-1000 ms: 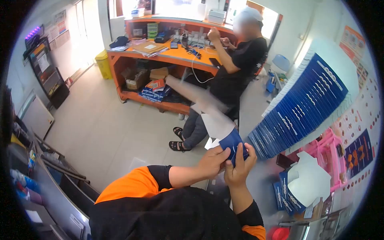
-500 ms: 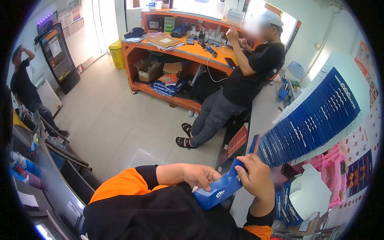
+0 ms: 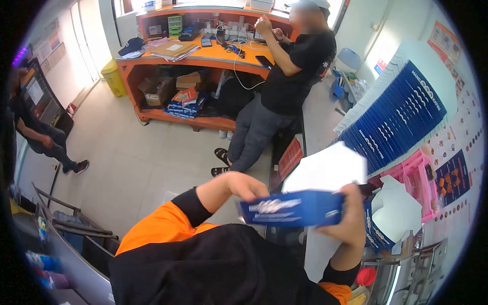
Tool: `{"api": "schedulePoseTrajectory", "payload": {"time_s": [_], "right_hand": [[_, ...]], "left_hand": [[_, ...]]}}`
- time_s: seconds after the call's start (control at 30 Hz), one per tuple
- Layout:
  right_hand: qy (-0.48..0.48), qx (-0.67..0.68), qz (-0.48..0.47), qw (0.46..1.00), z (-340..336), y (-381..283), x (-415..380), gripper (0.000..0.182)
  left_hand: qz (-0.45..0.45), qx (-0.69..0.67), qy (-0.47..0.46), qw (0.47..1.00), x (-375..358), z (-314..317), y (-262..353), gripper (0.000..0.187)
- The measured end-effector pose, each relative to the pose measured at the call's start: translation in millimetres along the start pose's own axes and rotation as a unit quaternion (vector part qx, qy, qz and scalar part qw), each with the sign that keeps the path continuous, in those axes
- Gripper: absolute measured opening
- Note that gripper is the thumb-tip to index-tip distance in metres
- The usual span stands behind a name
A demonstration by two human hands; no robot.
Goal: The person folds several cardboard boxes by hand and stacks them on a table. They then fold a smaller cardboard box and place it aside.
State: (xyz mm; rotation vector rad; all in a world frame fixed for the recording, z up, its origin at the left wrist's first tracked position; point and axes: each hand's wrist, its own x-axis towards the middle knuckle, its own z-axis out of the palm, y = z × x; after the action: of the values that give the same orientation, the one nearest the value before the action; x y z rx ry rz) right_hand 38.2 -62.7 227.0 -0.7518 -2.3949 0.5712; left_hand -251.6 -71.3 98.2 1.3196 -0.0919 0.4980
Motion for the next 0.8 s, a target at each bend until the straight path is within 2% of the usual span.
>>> {"api": "schedulePoseTrajectory", "payload": {"time_s": [0.03,0.07,0.13,0.17,0.2,0.23,0.27,0.3,0.33,0.37,0.4,0.47,0.53,0.63,0.73,0.77,0.8], "right_hand": [[0.073,0.193,0.044,0.977,5.8,4.5,-0.3,0.083],[0.143,0.378,0.084,0.911,14.6,12.3,-0.8,0.083],[0.211,0.389,0.123,0.888,32.7,54.8,-13.5,0.079],[0.223,0.389,0.101,0.888,50.7,50.1,-4.0,0.069],[0.234,0.406,0.138,0.873,66.8,54.8,2.1,0.066],[0.244,0.421,0.177,0.855,84.8,62.3,5.4,0.063],[0.255,0.435,0.216,0.836,101.5,69.6,7.3,0.06],[0.22,0.464,0.251,0.821,112.7,77.5,8.5,0.053],[0.195,0.361,0.279,0.868,115.8,24.6,36.3,0.057],[0.219,0.174,0.247,0.928,130.6,11.5,40.1,0.064],[0.237,-0.021,0.204,0.95,142.6,0.9,43.4,0.071],[0.191,0.048,-0.013,0.98,170.2,-26.1,44.0,0.086],[0.005,-0.158,-0.07,0.985,171.5,-67.2,56.5,0.094],[0.104,-0.137,-0.125,0.977,206.0,-54.2,78.7,0.088],[0.203,-0.072,-0.309,0.927,214.0,-55.1,103.7,0.064],[0.184,-0.049,-0.336,0.922,202.8,-63.6,103.3,0.03],[0.206,0.016,-0.309,0.928,198.5,-68.9,108.4,0.024]], "left_hand": [[0.054,-0.039,0.014,0.998,-20.5,1.5,12.4,0.054],[0.107,-0.077,0.029,0.991,-37.2,4.5,22.2,0.058],[0.216,0.009,0.077,0.973,-41.2,32.1,48.4,0.062],[0.265,0.053,0.108,0.957,-43.0,46.2,61.7,0.066],[0.204,0.198,0.219,0.933,-49.6,56.8,73.3,0.069],[0.13,0.433,0.309,0.837,-46.8,72.6,94.0,0.05],[0.116,0.448,0.352,0.814,-50.8,73.6,92.7,0.046],[0.102,0.461,0.393,0.789,-53.6,75.4,86.9,0.041],[0.09,0.473,0.433,0.762,-54.7,76.7,79.8,0.037],[0.159,0.493,0.476,0.711,-53.0,67.9,66.9,0.033],[0.193,0.366,0.52,0.747,-50.8,64.1,58.7,0.031],[0.247,0.094,0.574,0.775,-46.9,57.7,47.0,0.029],[0.289,-0.027,0.598,0.747,-47.7,50.2,43.0,0.029],[0.296,-0.168,0.643,0.686,-58.3,47.1,51.2,0.028],[0.355,-0.176,0.604,0.692,-82.4,44.1,67.7,0.028],[0.353,-0.182,0.618,0.678,-91.0,45.9,76.7,0.028],[0.352,-0.2,0.609,0.682,-103.9,42.4,81.4,0.033]]}}
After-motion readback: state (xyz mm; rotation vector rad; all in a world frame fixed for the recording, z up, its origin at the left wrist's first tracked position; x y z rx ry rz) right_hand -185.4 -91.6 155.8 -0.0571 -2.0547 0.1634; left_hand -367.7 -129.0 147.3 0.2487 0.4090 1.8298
